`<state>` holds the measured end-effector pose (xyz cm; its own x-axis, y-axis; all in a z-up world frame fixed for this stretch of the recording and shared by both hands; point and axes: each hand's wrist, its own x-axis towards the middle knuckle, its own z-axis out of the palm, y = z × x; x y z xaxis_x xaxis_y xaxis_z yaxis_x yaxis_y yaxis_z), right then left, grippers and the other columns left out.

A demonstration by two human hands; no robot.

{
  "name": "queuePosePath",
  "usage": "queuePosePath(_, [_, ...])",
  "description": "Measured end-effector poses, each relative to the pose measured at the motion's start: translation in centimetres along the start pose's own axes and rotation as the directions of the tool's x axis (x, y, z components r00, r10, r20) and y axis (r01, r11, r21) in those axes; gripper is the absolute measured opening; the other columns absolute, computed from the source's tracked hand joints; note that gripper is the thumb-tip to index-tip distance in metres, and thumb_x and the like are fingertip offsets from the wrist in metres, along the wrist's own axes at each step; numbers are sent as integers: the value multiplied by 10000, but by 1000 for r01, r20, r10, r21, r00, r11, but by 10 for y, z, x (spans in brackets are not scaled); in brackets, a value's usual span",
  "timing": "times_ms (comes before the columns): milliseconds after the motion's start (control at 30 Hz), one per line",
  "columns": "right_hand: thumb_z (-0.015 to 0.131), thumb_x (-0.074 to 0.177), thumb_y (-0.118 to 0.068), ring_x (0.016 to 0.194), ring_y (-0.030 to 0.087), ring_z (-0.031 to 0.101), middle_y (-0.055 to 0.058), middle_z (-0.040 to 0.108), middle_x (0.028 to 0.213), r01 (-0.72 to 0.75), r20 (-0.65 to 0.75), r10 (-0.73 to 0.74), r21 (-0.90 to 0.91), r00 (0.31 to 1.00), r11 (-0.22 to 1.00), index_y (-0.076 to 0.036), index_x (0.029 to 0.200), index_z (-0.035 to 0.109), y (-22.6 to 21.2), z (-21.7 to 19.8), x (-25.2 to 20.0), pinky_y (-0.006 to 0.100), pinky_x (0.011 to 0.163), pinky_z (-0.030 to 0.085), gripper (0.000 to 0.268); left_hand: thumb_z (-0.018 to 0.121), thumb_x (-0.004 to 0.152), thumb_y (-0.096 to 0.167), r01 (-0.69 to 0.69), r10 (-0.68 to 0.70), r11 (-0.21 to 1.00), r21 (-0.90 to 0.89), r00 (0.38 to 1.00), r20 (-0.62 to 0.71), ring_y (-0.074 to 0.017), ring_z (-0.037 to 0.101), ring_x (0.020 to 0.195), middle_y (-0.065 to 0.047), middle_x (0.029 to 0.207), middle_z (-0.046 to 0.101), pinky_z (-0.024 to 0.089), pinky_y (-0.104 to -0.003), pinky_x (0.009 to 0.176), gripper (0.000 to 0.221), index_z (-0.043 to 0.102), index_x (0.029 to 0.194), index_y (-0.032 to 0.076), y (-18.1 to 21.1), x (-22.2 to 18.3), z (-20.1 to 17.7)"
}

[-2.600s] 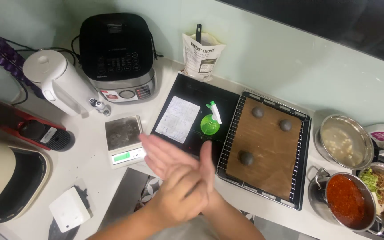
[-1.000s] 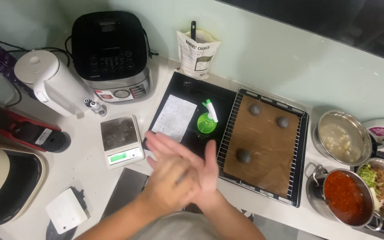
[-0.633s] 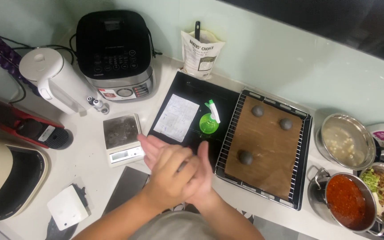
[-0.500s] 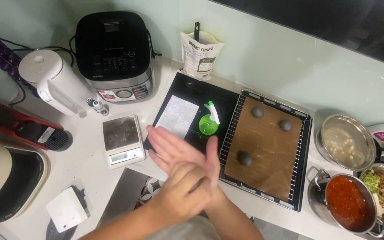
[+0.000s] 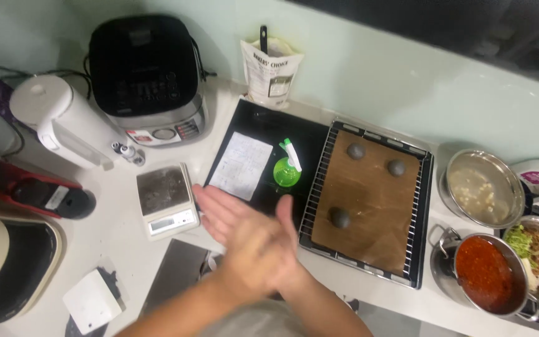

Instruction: The recorder shapes dough into small balls, weighs them on a kitchen scale for consistency, and places them onto a baking tray before putting it in the oven.

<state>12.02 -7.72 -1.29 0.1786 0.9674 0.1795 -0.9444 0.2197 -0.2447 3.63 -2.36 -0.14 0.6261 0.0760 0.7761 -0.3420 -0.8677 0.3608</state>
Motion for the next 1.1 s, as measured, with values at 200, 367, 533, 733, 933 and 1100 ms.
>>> queuePosePath(200, [217, 965, -822, 1623, 342, 85, 285, 36, 1727, 80, 69, -80, 1, 994, 997, 121, 1621, 53, -10, -5, -6, 501, 1313, 101, 1160, 756, 801, 62, -8, 6, 996, 92, 1000, 25, -343, 614, 1015, -165, 1092, 603, 518, -442, 888, 252, 639, 1010, -18, -7, 7, -1])
queuePosePath(367, [229, 953, -830, 1639, 320, 53, 270, 11, 1749, 50, 83, -41, -112, 996, 992, 132, 1622, 45, -17, -2, -8, 428, 1329, 72, 1185, 759, 812, 102, -82, 81, 996, 22, 995, 62, -344, 618, 1025, -165, 1094, 612, 509, -459, 903, 261, 623, 1008, -5, -2, 1, 2])
queuePosePath(533, [205, 985, -791, 1623, 364, 39, 301, 0, 1729, 58, 29, -59, 6, 998, 998, 134, 1613, 51, -9, -6, -14, 462, 1312, 74, 1129, 755, 792, 86, 4, -7, 998, 65, 999, 46, -348, 612, 1008, -173, 1080, 609, 500, -455, 884, 279, 641, 1027, -10, 1, 9, 7])
queuePosePath(733, [189, 970, -824, 1633, 337, 51, 287, 11, 1734, 72, 82, -66, -79, 994, 994, 133, 1615, 64, -22, -10, -19, 449, 1330, 81, 1160, 774, 798, 82, 0, 1, 1000, -10, 998, 65, -342, 616, 1020, -168, 1099, 608, 502, -460, 888, 282, 645, 1027, -21, -5, 3, 13])
queuePosePath(933, [213, 934, -827, 1625, 318, 89, 267, 99, 1724, 52, -7, -52, -28, 999, 998, 118, 1610, 112, -32, 1, -20, 424, 1310, 96, 1166, 772, 778, 86, 6, -2, 998, -69, 998, 69, -356, 610, 1024, -178, 1104, 598, 504, -471, 900, 283, 639, 1005, -19, 1, 9, 18])
queuePosePath(1100, [236, 955, -847, 1626, 352, 108, 287, 119, 1724, 93, 20, -92, -34, 996, 995, 134, 1616, 120, -28, -8, -26, 444, 1324, 107, 1188, 780, 779, 120, -17, 36, 992, -128, 988, 147, -350, 611, 1028, -182, 1123, 594, 505, -463, 895, 304, 646, 1015, -17, 9, 8, 22])
